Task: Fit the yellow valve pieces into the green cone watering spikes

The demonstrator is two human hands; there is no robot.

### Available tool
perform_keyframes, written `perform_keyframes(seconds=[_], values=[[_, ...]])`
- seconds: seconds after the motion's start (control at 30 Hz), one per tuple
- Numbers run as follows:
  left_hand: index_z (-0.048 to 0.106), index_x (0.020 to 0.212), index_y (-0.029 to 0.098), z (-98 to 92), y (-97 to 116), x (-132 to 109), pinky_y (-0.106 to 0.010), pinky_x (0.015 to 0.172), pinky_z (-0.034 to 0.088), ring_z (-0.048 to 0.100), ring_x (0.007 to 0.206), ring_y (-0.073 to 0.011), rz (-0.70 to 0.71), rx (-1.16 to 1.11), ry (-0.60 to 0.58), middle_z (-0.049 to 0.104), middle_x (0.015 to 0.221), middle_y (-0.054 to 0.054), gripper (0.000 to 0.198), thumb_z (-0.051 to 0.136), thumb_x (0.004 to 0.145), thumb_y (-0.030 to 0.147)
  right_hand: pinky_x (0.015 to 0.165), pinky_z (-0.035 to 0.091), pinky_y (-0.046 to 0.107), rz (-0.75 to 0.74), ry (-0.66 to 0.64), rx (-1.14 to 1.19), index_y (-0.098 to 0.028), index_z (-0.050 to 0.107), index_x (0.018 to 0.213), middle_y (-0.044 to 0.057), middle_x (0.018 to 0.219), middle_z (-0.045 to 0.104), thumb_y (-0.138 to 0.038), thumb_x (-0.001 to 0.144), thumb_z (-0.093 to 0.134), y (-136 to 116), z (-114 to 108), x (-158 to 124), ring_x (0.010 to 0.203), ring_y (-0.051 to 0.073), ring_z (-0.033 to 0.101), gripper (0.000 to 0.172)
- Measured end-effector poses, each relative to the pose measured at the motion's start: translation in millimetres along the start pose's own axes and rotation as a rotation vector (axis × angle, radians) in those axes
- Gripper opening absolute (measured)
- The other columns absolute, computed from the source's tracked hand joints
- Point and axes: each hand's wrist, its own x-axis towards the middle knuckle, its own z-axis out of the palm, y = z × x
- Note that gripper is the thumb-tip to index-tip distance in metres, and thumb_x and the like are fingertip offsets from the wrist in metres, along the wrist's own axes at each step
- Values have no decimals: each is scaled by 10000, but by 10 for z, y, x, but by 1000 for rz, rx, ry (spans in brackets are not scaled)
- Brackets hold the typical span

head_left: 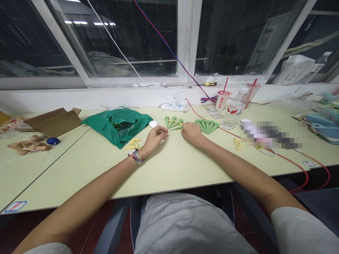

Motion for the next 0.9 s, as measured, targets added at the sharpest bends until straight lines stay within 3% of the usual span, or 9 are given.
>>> perform_keyframes(seconds=[0.43, 0.67, 0.9], values=[[687, 913, 182, -19, -63, 21, -364, 820, 550, 691, 891, -220, -3, 23, -15, 699, 963, -51, 211, 686, 738, 300, 857, 499, 375, 31, -14, -1, -89, 731, 1132, 234, 1172, 739, -279, 1090, 402, -18, -97, -42, 1076, 319, 724, 383], [686, 911, 187, -2, -35, -7, -354, 791, 555, 698, 894, -223, -3, 6, -21, 702, 962, -55, 205, 671, 731, 286, 844, 515, 381, 171, 115, -7, -132, 736, 1178, 198, 1223, 719, -276, 1014, 516, 427, -191, -117, 1072, 334, 721, 310], [682, 915, 183, -9, -35, 2, -352, 783, 556, 691, 901, -222, -12, -2, -12, 692, 976, -57, 207, 673, 730, 276, 881, 511, 381, 235, 17, 117, -180, 800, 1044, 174, 1130, 759, -334, 955, 631, 637, -175, -61, 1084, 334, 718, 246]])
